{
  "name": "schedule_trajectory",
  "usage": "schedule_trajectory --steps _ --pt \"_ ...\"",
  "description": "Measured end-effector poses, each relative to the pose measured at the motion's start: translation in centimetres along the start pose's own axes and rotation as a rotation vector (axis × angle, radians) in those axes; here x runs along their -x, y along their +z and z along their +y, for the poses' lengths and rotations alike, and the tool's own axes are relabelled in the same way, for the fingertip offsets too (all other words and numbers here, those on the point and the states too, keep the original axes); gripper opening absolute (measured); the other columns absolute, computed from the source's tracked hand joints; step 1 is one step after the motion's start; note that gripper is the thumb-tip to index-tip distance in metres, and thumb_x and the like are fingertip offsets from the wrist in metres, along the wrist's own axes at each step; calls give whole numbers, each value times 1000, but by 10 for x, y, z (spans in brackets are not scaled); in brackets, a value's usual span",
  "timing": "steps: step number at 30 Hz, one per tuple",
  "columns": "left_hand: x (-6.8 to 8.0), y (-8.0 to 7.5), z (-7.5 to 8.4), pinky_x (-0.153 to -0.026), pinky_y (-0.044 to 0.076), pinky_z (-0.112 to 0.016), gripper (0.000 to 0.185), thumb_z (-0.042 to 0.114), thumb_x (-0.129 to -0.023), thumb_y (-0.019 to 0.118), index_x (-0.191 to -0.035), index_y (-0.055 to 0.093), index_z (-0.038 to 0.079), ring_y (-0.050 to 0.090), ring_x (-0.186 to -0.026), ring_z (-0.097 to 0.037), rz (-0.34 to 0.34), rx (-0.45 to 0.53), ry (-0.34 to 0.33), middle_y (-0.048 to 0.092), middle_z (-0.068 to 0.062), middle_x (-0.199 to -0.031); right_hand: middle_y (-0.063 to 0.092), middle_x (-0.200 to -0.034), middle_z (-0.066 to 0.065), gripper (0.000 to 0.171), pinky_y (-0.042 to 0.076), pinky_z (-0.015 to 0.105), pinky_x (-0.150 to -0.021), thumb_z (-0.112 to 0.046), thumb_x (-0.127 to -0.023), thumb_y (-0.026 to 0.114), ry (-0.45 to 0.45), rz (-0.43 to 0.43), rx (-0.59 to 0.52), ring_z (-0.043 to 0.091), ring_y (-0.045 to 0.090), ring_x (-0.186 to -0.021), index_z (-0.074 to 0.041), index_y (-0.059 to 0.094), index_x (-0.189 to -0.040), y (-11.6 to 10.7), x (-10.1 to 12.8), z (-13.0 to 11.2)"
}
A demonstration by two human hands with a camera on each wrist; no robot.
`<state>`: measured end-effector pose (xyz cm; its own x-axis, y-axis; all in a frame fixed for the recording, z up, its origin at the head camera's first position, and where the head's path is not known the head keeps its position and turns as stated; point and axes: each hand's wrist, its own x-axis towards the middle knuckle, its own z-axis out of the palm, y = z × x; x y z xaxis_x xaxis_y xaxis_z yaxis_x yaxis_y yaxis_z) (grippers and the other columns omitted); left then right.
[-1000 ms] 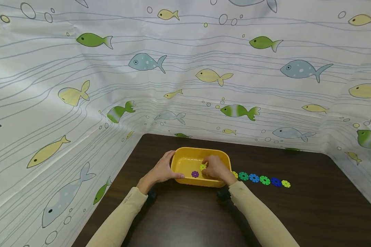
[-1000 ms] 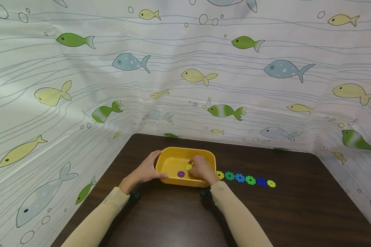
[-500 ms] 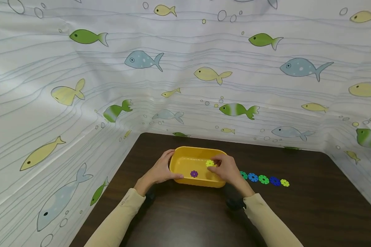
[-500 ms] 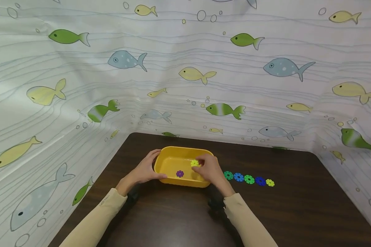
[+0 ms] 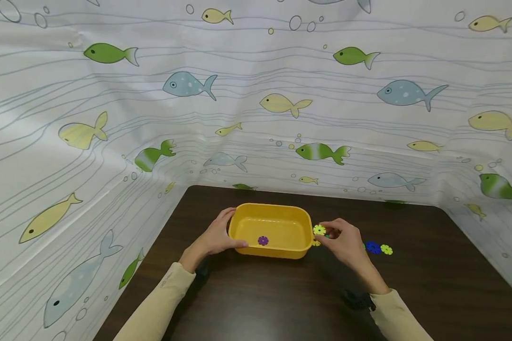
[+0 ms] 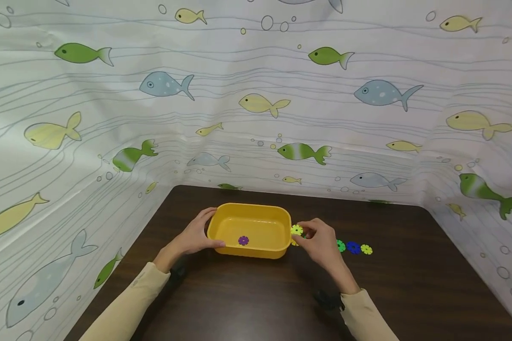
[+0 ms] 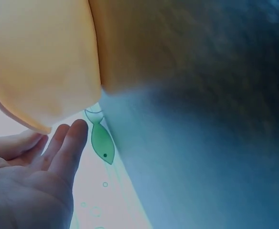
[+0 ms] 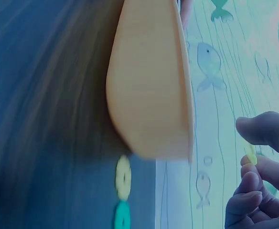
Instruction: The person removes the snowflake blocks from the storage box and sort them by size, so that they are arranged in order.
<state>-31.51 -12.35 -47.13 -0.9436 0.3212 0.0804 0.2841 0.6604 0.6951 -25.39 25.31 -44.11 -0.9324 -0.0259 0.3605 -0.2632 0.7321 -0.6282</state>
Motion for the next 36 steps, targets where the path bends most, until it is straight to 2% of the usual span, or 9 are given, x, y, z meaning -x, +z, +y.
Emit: schedule_trajectory --steps 10,17,22,25,28,33,36 --pt "-1 1 -3 -119 38 -55 104 49 -73 86 -155 34 12 42 -145 -32 8 -3 10 30 -5 -163 66 -91 4 31 41 20 -58 -30 -84 82 55 98 116 1 49 -71 -11 78 -109 -42 28 54" --pt "-1 1 -6 -119 39 -55 104 49 -74 86 -156 34 12 42 -145 -33 9 -7 19 29 -7 -163 67 -93 7 35 41 20 -56 -33 -86 80 108 110 183 -3 47 -71 -8 77 -110 -66 40 96" --pt "-2 3 -6 -118 40 -55 103 48 -74 85 -156 33 11 43 -144 -33 13 -16 26 30 -8 -162 69 -97 11 38 43 20 -58 -34 -89 77 132 89 220 -5 47 -73 -4 75 -114 -83 46 122" --pt "-2 4 -7 -118 40 -56 103 48 -75 85 -156 33 11 43 -144 -34 14 -18 29 29 -9 -162 69 -99 14 40 43 21 -58 -34 -91 74 154 60 247 1 52 -76 -2 73 -116 -92 48 135" --pt "-2 3 -7 -118 40 -56 103 49 -75 85 -156 33 11 44 -143 -34 12 -15 30 29 -9 -163 68 -99 19 45 45 26 -59 -35 -94 71 180 19 278 16 59 -79 2 71 -118 -100 46 148" --pt "-1 3 -6 -118 40 -54 103 49 -75 85 -156 33 12 43 -144 -33 8 -4 26 29 -7 -163 66 -110 33 54 56 47 -67 -38 -98 65 220 -67 304 42 64 -91 9 65 -125 -111 41 165" --pt "-1 3 -6 -117 41 -54 103 49 -75 85 -156 33 12 43 -144 -34 6 0 31 29 -8 -163 65 -114 35 56 56 54 -73 -39 -99 63 240 -95 316 46 64 -96 10 62 -127 -116 39 172"
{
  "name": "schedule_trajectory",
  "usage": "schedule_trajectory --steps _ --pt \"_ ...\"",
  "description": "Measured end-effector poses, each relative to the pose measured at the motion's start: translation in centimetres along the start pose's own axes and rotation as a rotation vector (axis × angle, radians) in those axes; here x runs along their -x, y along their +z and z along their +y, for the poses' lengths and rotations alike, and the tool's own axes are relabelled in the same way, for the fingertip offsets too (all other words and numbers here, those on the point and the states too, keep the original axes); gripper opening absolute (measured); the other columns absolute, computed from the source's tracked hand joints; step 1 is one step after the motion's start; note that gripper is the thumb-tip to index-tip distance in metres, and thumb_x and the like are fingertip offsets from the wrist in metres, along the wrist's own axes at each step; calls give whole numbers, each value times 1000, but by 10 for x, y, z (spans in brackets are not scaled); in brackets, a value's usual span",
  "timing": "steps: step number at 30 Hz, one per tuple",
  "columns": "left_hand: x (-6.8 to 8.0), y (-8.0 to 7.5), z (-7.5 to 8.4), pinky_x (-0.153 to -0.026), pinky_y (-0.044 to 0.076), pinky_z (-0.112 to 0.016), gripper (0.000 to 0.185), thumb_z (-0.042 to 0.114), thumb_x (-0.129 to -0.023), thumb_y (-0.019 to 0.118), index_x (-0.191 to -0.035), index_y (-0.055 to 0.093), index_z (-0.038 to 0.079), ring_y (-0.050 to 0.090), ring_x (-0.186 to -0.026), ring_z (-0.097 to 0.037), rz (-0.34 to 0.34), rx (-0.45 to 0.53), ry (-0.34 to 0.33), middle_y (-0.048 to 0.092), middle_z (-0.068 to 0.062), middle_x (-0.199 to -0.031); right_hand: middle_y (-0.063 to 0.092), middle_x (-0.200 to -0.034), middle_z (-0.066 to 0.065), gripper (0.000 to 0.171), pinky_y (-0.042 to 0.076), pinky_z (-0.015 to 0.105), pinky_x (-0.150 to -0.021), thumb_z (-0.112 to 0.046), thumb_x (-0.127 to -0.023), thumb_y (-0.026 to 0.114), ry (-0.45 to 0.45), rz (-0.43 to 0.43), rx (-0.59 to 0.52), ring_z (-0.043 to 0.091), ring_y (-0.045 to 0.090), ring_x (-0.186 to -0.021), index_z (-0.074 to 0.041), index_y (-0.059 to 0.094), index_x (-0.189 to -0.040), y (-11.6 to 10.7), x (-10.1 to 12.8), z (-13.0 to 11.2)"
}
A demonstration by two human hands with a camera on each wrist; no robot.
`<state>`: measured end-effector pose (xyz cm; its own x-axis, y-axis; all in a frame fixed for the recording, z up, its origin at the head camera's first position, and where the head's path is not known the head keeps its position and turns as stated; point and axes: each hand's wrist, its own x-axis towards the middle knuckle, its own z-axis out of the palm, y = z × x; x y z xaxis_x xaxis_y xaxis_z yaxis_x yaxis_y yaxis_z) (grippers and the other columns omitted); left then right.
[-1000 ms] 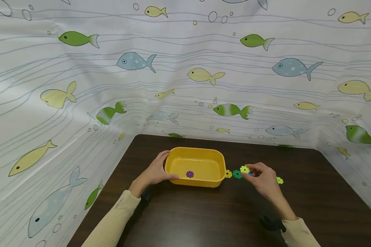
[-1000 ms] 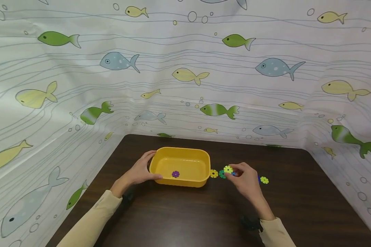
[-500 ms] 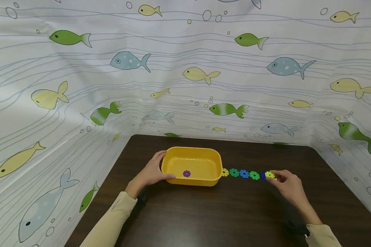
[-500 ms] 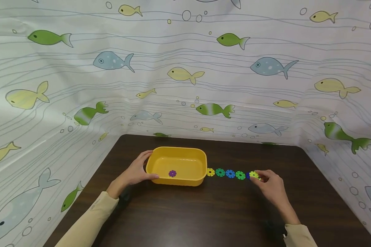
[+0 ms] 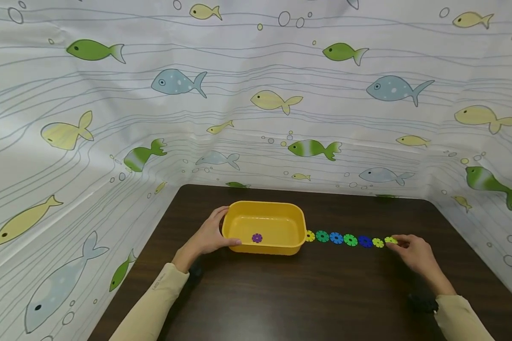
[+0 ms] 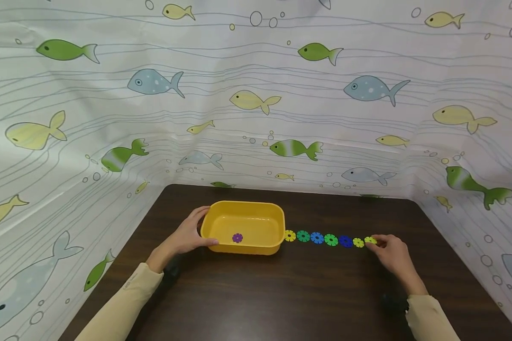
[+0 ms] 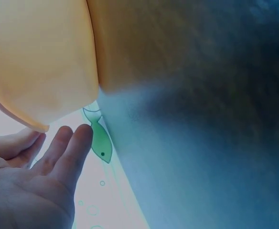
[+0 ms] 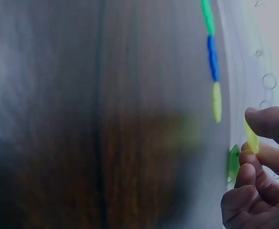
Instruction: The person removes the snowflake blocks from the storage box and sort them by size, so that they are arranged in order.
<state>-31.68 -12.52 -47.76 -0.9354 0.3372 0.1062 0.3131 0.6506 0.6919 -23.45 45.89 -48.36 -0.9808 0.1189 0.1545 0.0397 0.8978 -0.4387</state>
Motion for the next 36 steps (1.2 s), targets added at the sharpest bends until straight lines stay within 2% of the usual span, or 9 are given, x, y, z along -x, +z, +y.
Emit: schedule_trajectory --steps 6,15,27,32,36 --pt "-1 2 0 -118 40 -55 103 48 -75 85 -156 33 12 43 -145 -34 -5 -2 -7 30 -8 -163 68 -106 33 54 55 54 -73 -32 -98 65 11 -48 45 43 65 -89 14 61 -125 1 -5 11" --pt "1 0 2 -118 39 -54 105 49 -74 85 -156 32 14 43 -144 -32 22 -9 -22 29 -6 -163 63 -120 38 55 52 60 -82 -31 -97 64 80 -70 15 52 61 -103 12 58 -130 2 -12 10" --pt "0 1 2 -117 41 -54 103 49 -74 85 -156 32 16 43 -144 -33 23 -16 -22 30 -6 -163 62 -121 39 60 51 62 -85 -32 -99 63 69 -110 33 55 60 -106 15 53 -135 4 -13 10" --pt "0 0 3 -119 39 -56 103 48 -75 85 -156 32 14 42 -145 -34 5 2 -22 29 -7 -163 64 -115 39 62 53 59 -79 -32 -98 64 67 -30 19 52 62 -98 18 51 -133 5 -8 8" --pt "0 -1 2 -119 38 -56 104 50 -75 84 -157 31 14 41 -145 -34 0 1 -26 28 -7 -163 67 -104 31 57 53 48 -69 -31 -96 66 50 80 -1 39 64 -84 14 56 -130 6 -4 -4"
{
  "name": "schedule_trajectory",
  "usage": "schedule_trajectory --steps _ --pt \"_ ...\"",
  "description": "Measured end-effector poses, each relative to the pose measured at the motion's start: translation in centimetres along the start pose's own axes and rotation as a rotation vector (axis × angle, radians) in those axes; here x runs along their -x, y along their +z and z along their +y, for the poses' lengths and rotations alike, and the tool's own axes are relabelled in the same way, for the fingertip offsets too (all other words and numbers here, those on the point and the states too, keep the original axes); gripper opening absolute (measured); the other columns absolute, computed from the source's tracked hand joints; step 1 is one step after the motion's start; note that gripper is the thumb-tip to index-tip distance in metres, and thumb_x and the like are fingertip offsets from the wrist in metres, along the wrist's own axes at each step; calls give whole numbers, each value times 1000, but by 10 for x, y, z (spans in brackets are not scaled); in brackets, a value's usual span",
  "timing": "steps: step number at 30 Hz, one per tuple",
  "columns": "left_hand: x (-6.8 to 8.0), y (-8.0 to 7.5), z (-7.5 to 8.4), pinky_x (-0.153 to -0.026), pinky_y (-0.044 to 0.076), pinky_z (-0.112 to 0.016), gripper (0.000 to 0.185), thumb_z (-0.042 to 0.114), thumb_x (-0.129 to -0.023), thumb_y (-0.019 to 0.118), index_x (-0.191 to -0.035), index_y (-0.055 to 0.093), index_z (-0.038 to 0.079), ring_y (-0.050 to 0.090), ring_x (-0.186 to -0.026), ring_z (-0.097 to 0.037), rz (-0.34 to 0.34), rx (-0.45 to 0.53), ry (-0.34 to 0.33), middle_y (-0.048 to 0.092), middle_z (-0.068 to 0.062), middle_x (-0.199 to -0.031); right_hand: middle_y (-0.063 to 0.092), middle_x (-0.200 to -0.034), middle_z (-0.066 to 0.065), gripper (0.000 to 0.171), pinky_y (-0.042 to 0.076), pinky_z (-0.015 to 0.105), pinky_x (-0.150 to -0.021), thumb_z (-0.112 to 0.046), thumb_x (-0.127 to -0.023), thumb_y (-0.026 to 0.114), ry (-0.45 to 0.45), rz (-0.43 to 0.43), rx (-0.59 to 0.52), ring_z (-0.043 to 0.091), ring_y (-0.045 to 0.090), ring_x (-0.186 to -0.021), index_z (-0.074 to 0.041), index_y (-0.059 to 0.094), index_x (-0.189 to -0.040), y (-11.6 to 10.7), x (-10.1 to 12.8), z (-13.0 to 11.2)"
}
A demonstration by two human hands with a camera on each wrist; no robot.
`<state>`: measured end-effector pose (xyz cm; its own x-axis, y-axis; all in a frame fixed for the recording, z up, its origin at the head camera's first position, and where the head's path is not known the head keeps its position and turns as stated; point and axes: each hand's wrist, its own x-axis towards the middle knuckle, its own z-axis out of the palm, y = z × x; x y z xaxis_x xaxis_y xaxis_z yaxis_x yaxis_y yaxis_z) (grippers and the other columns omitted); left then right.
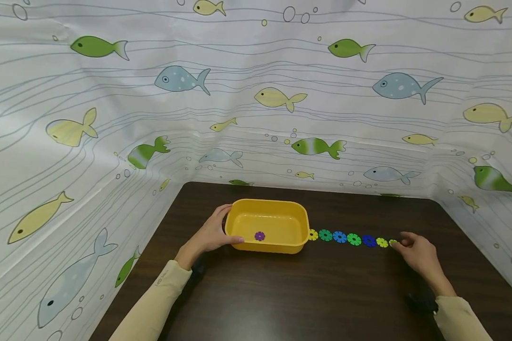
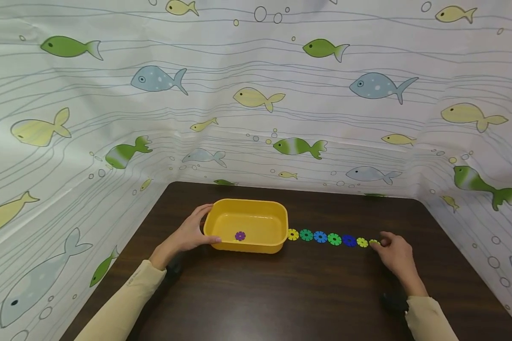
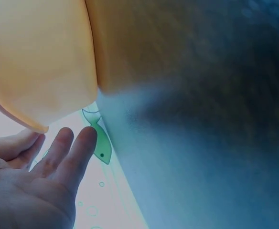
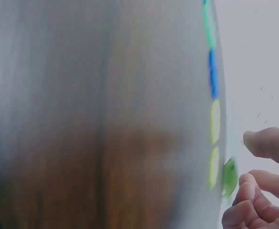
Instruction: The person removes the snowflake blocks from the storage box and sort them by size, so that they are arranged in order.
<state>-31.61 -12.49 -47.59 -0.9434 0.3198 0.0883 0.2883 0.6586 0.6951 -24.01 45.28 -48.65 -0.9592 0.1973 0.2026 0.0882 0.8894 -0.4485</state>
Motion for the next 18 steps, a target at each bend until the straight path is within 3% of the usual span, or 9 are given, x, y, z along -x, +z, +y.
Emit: schedule_trajectory --steps 5,9,18 --pt "0 1 -1 -119 39 -56 103 49 -75 85 -156 32 15 42 -145 -34 12 3 6 29 -6 -163 69 -92 18 48 43 26 -59 -30 -96 68 -68 83 -27 15 55 -72 7 61 -127 -2 4 -28" --pt "0 0 -2 -119 39 -55 103 49 -75 85 -156 32 15 42 -145 -33 10 5 4 29 -6 -163 70 -90 11 44 42 21 -56 -30 -96 69 -142 98 -52 2 49 -69 2 65 -124 -4 6 -55" --pt "-1 2 -4 -118 40 -55 103 47 -75 85 -156 32 14 43 -144 -32 8 3 9 29 -6 -163 68 -91 7 33 47 20 -61 -19 -90 76 -288 75 -118 5 56 -75 -4 69 -118 4 13 -125"
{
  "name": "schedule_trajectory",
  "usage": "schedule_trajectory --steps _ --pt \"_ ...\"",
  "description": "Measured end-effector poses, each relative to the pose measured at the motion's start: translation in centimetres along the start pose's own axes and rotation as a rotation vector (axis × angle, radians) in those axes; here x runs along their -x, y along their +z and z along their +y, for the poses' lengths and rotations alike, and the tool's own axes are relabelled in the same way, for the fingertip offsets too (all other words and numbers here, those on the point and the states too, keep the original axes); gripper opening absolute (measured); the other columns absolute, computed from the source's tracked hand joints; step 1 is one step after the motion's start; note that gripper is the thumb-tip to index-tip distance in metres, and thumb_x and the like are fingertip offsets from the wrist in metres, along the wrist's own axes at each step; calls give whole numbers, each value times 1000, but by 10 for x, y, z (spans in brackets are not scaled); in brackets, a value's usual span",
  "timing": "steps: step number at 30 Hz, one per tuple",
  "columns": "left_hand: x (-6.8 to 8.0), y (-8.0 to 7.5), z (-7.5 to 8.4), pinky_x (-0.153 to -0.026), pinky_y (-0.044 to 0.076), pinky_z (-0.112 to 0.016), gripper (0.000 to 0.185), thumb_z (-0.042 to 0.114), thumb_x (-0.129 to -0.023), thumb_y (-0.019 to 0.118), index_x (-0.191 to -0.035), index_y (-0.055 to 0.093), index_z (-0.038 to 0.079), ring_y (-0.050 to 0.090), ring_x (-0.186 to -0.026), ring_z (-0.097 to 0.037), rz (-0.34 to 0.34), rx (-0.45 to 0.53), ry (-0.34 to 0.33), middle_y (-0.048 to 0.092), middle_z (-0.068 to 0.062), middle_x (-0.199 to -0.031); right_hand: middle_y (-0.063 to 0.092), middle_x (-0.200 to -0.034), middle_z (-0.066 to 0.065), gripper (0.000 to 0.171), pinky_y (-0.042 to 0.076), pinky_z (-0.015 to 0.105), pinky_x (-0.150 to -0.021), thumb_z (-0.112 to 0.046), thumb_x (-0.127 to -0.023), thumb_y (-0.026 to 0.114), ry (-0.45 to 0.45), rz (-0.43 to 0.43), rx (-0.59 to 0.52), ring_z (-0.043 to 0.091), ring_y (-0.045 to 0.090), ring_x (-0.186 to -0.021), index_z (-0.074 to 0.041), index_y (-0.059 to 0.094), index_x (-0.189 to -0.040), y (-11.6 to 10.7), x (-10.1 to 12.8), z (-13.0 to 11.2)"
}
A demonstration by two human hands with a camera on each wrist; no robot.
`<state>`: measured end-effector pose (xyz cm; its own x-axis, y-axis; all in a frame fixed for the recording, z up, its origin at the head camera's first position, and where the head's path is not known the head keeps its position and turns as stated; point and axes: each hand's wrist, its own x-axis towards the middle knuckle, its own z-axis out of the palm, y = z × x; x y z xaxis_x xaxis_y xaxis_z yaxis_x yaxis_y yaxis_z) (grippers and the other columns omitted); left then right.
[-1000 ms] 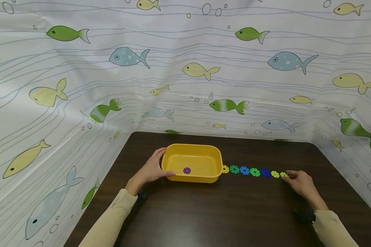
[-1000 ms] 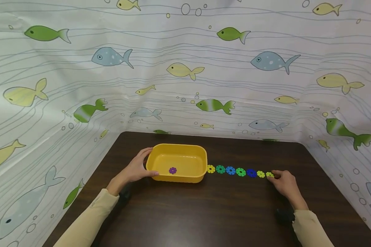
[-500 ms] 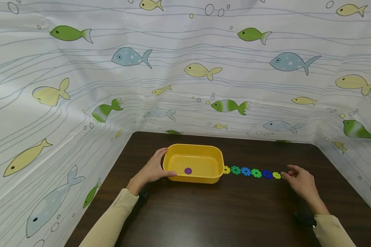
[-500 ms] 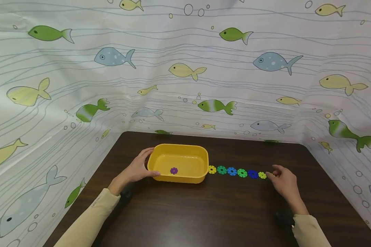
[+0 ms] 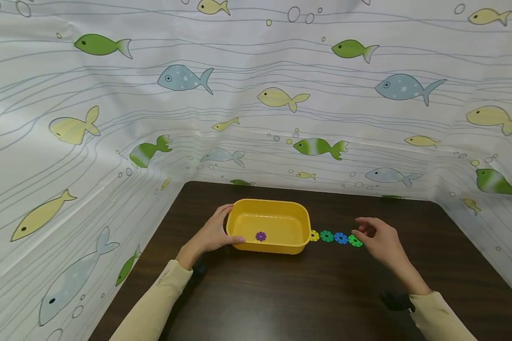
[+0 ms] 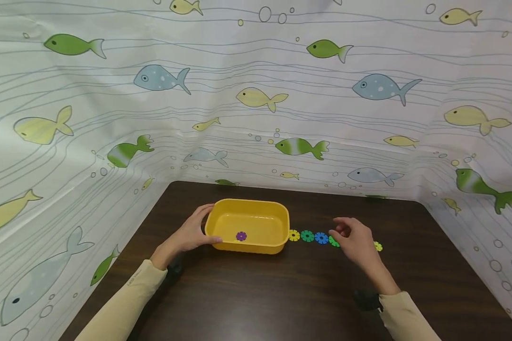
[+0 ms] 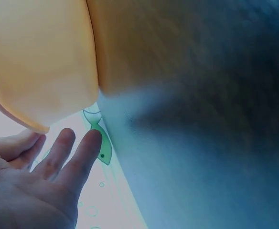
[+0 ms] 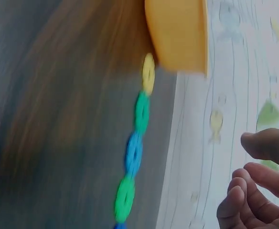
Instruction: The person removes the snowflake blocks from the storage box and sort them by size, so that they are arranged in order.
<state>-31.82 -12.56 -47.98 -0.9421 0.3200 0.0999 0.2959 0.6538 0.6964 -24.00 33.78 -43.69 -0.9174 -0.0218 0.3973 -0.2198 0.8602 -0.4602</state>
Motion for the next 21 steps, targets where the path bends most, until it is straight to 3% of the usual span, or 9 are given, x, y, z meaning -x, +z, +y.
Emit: schedule_trajectory --steps 12,17,21 --pt "1 -2 0 -119 40 -54 104 49 -74 86 -157 31 16 45 -143 -31 2 -4 1 28 -4 -163 69 -100 8 31 54 18 -67 -15 -88 77 -142 -253 -166 11 60 -80 -6 71 -117 37 -27 -68" --pt "1 -2 -1 -120 39 -54 105 48 -74 86 -157 31 16 45 -143 -30 1 -8 12 28 -4 -164 69 -99 8 29 54 20 -71 -15 -88 78 -212 -357 -184 12 59 -82 -6 73 -115 57 -44 -92" --pt "1 -1 1 -120 39 -54 105 49 -74 86 -157 31 16 45 -143 -30 -6 -1 8 29 -3 -163 71 -99 8 30 54 23 -75 -14 -87 78 -219 -475 -163 13 57 -85 -5 73 -116 76 -56 -105"
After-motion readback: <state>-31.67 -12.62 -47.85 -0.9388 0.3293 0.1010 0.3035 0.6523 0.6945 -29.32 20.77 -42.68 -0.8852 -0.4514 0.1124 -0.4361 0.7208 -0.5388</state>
